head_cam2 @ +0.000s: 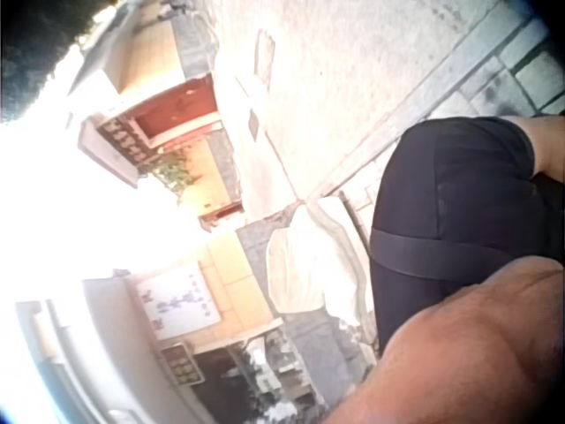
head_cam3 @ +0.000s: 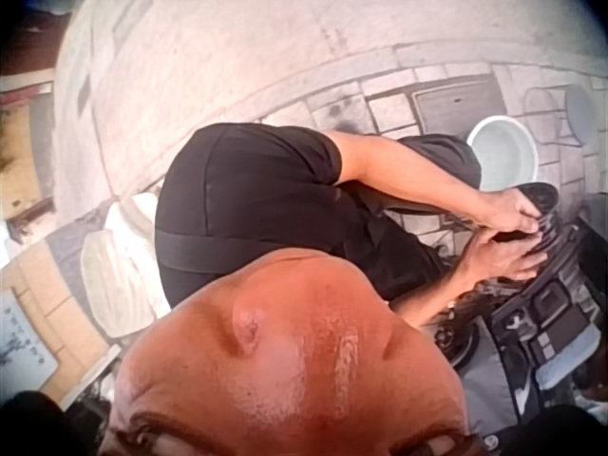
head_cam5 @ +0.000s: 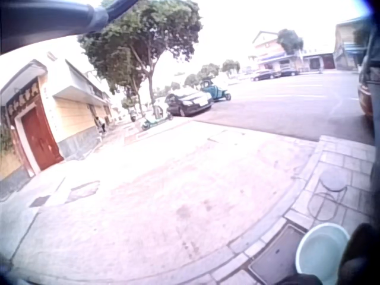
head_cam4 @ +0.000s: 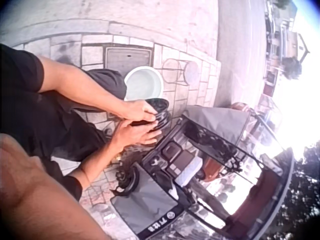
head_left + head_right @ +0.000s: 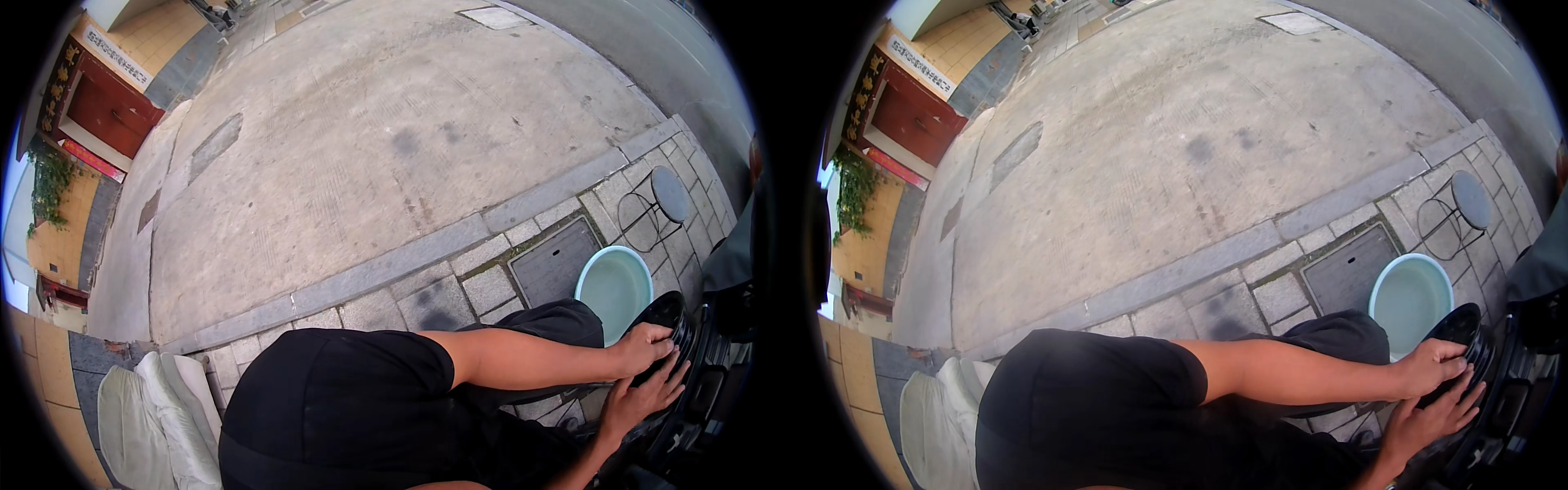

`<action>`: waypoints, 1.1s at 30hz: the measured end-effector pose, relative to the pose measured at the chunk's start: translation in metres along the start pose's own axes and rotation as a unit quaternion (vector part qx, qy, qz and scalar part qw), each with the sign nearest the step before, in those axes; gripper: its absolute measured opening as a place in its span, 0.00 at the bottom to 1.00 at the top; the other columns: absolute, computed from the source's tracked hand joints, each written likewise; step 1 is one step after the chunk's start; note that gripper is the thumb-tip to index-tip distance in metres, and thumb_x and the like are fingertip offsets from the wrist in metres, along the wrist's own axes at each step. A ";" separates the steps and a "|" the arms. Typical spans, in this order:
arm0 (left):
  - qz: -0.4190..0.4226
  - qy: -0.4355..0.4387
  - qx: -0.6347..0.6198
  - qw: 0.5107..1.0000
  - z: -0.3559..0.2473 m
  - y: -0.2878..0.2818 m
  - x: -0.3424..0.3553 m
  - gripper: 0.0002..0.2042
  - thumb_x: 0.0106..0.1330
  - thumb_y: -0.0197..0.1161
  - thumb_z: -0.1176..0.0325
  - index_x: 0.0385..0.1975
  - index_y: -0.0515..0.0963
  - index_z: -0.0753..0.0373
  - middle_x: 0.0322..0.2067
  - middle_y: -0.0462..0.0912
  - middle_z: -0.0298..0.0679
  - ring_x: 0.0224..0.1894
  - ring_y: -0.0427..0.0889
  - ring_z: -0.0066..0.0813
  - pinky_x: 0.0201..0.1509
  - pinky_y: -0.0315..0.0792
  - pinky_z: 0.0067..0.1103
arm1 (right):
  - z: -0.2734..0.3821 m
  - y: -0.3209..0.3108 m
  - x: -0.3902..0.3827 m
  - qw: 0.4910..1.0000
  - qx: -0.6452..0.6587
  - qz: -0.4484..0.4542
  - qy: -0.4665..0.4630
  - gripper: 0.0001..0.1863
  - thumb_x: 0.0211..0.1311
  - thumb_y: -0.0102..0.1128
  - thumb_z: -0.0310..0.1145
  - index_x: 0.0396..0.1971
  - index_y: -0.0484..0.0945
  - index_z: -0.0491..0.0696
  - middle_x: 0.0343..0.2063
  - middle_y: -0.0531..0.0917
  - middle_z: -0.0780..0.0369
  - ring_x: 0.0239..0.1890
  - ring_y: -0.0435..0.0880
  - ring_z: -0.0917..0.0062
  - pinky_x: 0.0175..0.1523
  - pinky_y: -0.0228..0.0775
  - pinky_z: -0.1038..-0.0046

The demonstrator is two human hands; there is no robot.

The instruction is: The person handles a black wheel hub, rotates it, and applies lubricant from a spray can. They also pick up a tire and place it on the ground, then continue to manipulate the hub and spray it with lubricant.

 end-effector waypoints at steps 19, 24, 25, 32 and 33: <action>-0.006 0.012 0.030 0.999 -0.001 -0.002 0.004 0.08 0.81 0.57 0.71 0.39 0.79 0.69 0.32 0.77 0.27 0.41 0.71 0.12 0.45 0.71 0.21 | -0.005 -0.004 -0.001 0.998 0.050 -0.021 0.018 0.36 0.81 0.54 0.47 0.79 0.61 0.44 0.78 0.66 0.56 0.83 0.56 0.58 0.84 0.36 0.47; -0.006 0.003 0.017 1.000 0.004 -0.001 0.005 0.08 0.80 0.57 0.71 0.39 0.78 0.69 0.32 0.77 0.27 0.40 0.70 0.12 0.45 0.71 0.21 | -0.002 0.005 -0.005 0.997 0.077 -0.012 0.008 0.35 0.81 0.53 0.47 0.79 0.62 0.45 0.78 0.67 0.56 0.83 0.56 0.58 0.84 0.36 0.47; -0.005 0.008 0.017 1.000 0.003 -0.001 0.005 0.08 0.80 0.57 0.71 0.39 0.78 0.69 0.32 0.77 0.27 0.40 0.70 0.12 0.45 0.71 0.21 | -0.005 0.005 -0.006 0.994 0.107 -0.006 0.020 0.35 0.81 0.53 0.48 0.79 0.62 0.45 0.78 0.67 0.56 0.83 0.56 0.58 0.84 0.36 0.47; -0.014 0.008 0.032 0.999 -0.002 -0.003 0.001 0.09 0.80 0.56 0.71 0.38 0.78 0.68 0.31 0.78 0.28 0.39 0.71 0.13 0.44 0.71 0.21 | 0.000 0.009 -0.004 0.999 0.039 -0.012 -0.009 0.35 0.83 0.50 0.48 0.80 0.61 0.45 0.79 0.66 0.57 0.83 0.55 0.59 0.84 0.36 0.48; -0.012 0.010 0.048 0.999 -0.003 -0.003 0.002 0.09 0.80 0.56 0.71 0.38 0.78 0.68 0.31 0.78 0.28 0.39 0.72 0.13 0.45 0.71 0.20 | 0.000 0.011 -0.007 0.997 0.071 -0.011 0.002 0.35 0.82 0.51 0.48 0.80 0.60 0.45 0.79 0.66 0.57 0.84 0.55 0.59 0.84 0.36 0.48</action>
Point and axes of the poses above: each hand's wrist, its own x-axis towards the middle knuckle, its own y-axis out of the palm, z = x × y, the point moved 10 cm from there along x, towards the middle knuckle
